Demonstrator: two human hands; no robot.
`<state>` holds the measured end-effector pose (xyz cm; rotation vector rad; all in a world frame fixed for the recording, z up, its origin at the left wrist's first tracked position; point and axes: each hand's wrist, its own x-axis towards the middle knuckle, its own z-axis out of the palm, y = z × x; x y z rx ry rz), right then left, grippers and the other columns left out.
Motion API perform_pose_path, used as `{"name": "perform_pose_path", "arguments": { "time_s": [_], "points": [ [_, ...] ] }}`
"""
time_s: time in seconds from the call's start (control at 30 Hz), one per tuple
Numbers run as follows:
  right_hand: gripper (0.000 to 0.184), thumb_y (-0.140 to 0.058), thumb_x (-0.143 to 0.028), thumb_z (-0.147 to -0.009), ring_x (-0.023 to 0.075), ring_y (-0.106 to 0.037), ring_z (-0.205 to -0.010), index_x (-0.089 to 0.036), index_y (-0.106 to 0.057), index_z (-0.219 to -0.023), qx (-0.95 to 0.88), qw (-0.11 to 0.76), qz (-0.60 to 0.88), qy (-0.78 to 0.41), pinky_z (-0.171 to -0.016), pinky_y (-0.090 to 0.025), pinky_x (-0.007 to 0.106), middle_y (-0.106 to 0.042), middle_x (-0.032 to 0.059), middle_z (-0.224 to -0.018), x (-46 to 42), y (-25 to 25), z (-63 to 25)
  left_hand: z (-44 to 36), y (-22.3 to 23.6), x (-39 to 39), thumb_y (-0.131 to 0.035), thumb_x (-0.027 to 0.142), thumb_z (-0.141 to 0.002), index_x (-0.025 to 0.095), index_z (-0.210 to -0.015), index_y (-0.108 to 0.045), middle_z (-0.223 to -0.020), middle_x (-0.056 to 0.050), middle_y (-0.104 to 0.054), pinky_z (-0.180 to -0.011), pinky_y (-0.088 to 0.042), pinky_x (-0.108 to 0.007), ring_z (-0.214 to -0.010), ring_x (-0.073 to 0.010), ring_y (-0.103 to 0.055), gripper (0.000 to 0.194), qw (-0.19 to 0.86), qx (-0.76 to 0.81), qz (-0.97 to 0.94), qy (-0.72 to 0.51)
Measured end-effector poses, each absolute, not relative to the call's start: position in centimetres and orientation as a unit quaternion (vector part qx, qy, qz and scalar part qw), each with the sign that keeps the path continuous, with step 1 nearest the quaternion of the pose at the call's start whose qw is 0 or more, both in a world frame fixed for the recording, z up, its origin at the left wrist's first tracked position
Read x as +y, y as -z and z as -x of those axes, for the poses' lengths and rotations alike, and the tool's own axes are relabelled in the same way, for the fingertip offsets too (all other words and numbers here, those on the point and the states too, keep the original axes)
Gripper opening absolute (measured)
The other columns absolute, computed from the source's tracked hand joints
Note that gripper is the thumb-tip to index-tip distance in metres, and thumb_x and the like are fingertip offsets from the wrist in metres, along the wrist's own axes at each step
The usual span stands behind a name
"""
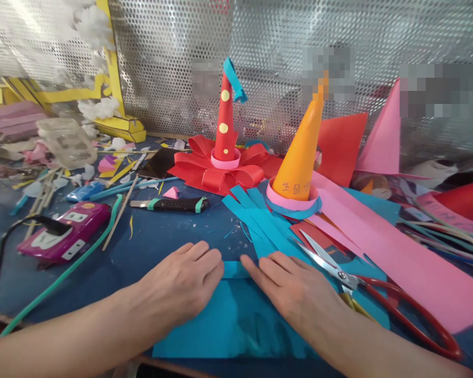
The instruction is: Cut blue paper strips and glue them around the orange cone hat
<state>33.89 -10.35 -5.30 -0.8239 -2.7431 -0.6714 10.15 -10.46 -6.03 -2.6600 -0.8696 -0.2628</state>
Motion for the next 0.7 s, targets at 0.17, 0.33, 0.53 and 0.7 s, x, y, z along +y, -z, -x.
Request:
{"name": "perform_pose_path", "arguments": {
  "time_s": [0.17,0.33,0.53,0.7],
  "points": [
    [0.038,-0.033,-0.005,-0.093,0.0202,-0.052,-0.067,-0.017,-0.054,-0.122,-0.924,0.099,0.289,0.232,-0.05,-0.03,0.034,-0.058,0.0022,-0.077,-10.4,5.2,-33.4,-10.5,5.8,-10.7,-0.034,0.013,-0.096,0.01,-0.126,-0.052,-0.09,-0.007,-0.059,-0.061,-0.045,-0.035,-0.082,-0.0215,-0.053,0.035,0.141,-0.325,0.934,0.045],
    [0.036,-0.03,-0.008,-0.097,0.0202,-0.052,-0.068,-0.015,-0.054,-0.123,-0.925,0.105,0.291,0.221,-0.048,-0.031,0.034,-0.059,0.0016,-0.077,-10.4,5.1,-33.4,-10.6,5.4,-10.9,-0.038,0.01,-0.093,0.012,-0.124,-0.054,-0.089,-0.006,-0.059,-0.063,-0.044,-0.034,-0.082,-0.0207,-0.054,0.034,0.12,-0.334,0.935,0.021],
    [0.037,-0.027,-0.003,-0.097,0.0182,-0.057,-0.072,-0.008,-0.057,-0.118,-0.926,0.114,0.279,0.227,-0.053,-0.041,0.032,-0.062,0.0039,-0.079,-10.6,4.8,-33.9,-9.8,5.4,-11.1,-0.041,0.012,-0.092,0.016,-0.127,-0.053,-0.098,-0.008,-0.062,-0.072,-0.046,-0.036,-0.096,-0.0246,-0.055,0.037,0.141,-0.341,0.929,0.033],
    [0.038,-0.031,0.0,-0.092,0.0207,-0.06,-0.081,-0.006,-0.061,-0.115,-0.923,0.107,0.277,0.244,-0.059,-0.049,0.032,-0.067,0.0087,-0.089,-10.8,4.8,-34.8,-8.7,5.7,-11.7,-0.044,0.012,-0.089,0.018,-0.123,-0.057,-0.104,-0.01,-0.06,-0.08,-0.047,-0.038,-0.108,-0.0279,-0.05,0.037,0.152,-0.36,0.919,0.047]
  ]
}}
